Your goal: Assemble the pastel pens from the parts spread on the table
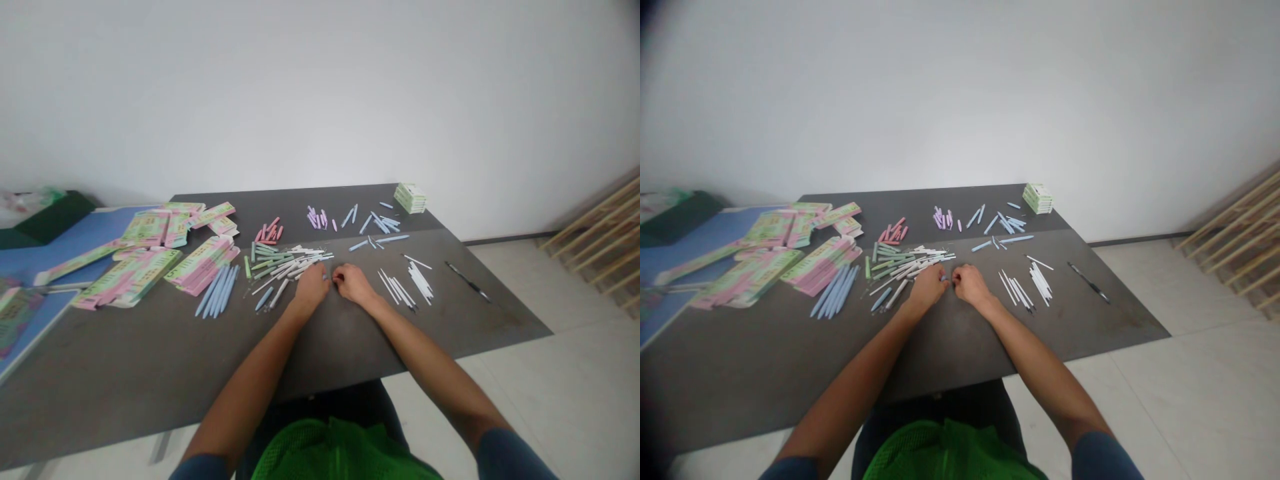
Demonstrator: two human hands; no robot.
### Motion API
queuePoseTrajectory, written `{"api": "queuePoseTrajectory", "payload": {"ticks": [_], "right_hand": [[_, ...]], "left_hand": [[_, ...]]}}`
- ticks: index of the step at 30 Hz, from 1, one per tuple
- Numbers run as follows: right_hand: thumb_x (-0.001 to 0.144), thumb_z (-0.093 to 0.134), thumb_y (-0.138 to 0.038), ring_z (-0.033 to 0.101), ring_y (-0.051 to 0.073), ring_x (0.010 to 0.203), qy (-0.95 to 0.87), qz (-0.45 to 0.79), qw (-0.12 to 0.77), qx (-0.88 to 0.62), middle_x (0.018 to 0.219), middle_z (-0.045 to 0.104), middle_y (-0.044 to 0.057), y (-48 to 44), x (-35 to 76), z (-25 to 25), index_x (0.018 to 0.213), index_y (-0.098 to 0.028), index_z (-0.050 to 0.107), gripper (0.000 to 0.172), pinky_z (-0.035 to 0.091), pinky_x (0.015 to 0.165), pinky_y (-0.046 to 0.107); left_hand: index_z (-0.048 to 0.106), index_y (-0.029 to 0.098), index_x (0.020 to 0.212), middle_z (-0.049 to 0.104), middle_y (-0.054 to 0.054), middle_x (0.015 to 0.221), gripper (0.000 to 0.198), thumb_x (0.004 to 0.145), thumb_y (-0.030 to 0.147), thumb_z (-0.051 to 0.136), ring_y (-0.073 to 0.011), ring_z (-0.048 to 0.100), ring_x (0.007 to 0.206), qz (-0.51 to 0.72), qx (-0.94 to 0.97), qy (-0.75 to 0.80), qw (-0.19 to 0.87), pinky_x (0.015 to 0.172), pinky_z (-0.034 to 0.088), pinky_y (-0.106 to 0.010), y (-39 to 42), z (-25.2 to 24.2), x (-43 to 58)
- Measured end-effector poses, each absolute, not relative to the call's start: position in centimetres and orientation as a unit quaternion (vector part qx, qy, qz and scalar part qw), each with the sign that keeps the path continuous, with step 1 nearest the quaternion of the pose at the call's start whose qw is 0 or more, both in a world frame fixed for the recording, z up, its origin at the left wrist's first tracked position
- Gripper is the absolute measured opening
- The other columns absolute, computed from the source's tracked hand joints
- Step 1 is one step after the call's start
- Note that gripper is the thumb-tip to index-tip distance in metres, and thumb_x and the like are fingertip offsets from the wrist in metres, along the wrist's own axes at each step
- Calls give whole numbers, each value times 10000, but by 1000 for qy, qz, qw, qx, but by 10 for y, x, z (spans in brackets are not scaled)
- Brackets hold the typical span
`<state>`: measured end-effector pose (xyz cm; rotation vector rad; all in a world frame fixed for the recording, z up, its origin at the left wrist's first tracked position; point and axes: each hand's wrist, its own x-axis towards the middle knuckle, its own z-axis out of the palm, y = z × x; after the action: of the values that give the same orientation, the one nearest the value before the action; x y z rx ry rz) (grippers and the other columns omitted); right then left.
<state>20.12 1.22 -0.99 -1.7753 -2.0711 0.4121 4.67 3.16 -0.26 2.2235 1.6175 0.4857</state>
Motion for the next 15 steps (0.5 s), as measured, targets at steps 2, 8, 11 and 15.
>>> {"api": "queuePoseTrajectory", "payload": {"ticks": [2,8,11,15], "right_hand": [[867,617,-154,648,196,897,-737,150,192,-630,929,723,89,12,202,-10,855,-188,744,132,439,830,262],[846,678,-191,636,167,832,-737,162,208,-623,876,719,54,13,208,-9,856,-196,735,58,438,774,237],[851,670,-203,638,149,792,-728,170,214,-629,850,730,27,17,217,-7,846,-205,733,63,435,736,221],[863,627,-191,657,141,758,-696,169,217,-663,828,750,6,26,243,0,850,-210,739,114,440,703,214]], "left_hand": [[662,168,952,719,-124,1003,178,780,180,618,-256,663,968,167,786,569,174,834,478,-318,32,-3,47],[666,170,984,706,-142,1076,223,773,241,669,-257,655,978,156,783,577,169,831,479,-317,34,-2,47],[675,172,985,704,-143,1098,232,771,262,677,-260,648,1005,157,780,582,168,856,478,-319,36,0,51],[697,157,975,712,-138,1067,210,789,233,638,-262,645,1035,173,781,576,165,919,472,-327,41,3,60]]}}
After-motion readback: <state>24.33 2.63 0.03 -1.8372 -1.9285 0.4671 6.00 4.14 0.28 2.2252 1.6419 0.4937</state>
